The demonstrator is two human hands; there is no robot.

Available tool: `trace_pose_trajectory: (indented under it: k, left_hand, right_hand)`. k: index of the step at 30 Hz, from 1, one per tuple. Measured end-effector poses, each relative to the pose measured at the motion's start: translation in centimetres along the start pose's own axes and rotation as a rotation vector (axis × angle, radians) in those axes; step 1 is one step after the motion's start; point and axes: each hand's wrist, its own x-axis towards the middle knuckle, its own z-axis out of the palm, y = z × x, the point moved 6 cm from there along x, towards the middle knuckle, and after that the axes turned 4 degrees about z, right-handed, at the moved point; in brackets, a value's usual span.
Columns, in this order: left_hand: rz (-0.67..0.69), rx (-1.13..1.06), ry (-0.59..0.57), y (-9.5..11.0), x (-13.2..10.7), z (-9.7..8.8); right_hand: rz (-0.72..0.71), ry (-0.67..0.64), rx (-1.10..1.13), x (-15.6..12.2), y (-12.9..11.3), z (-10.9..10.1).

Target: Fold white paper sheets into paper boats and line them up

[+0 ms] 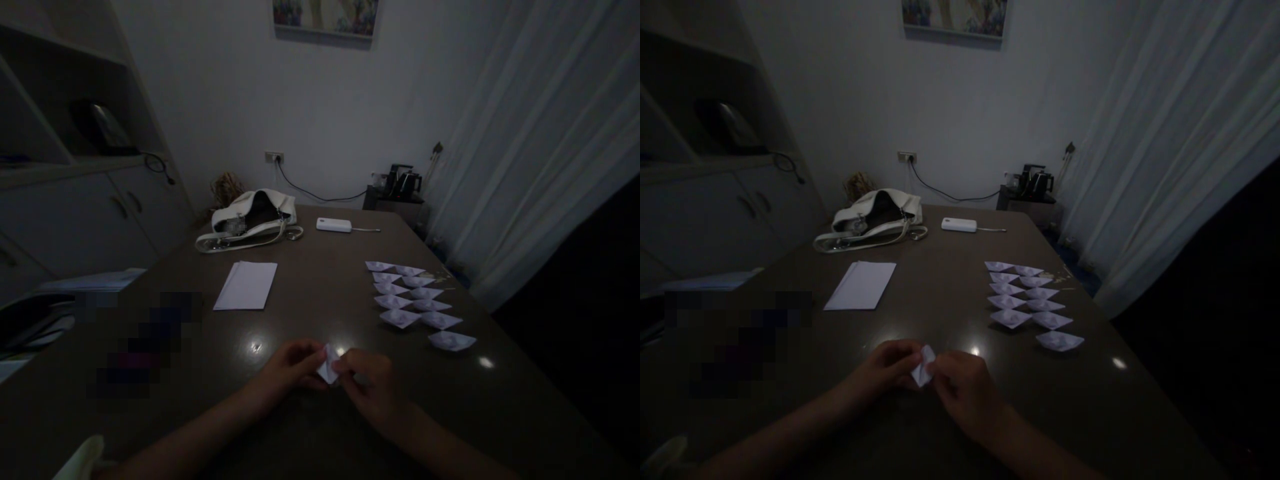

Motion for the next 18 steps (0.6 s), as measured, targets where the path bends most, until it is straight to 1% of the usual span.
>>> trace_pose_trajectory:
  k: [2,4,7,9,11,15,16,18]
  left_hand:
    - [0.003,0.059,-0.008,0.3,0.1,0.0]
    - [0.018,0.096,0.011,0.7,0.1,-0.2]
    - [0.035,0.141,0.045,1.1,0.0,-0.6]
    - [0.033,0.167,0.060,1.2,0.0,-0.9]
    - [0.045,0.194,0.068,1.2,0.0,-1.0]
    - [0.138,0.322,0.041,1.8,-0.1,-0.5]
    - [0.160,0.353,0.030,2.0,-0.1,-0.4]
    - [0.183,0.383,0.025,2.2,-0.1,-0.2]
  right_hand:
    - [-0.028,-0.044,-0.039,-0.1,-0.1,0.2]
    - [-0.017,-0.101,-0.064,0.0,-0.1,0.4]
    - [0.045,-0.180,-0.020,0.2,-0.1,0.4]
    - [0.098,-0.198,0.050,0.4,-0.1,0.3]
    - [0.180,-0.185,0.141,0.6,0.1,0.2]
    - [0.454,-0.182,0.275,0.4,1.6,0.9]
    - [0.502,-0.190,0.288,0.4,1.8,1.1]
    - [0.549,-0.197,0.322,0.2,2.1,1.4]
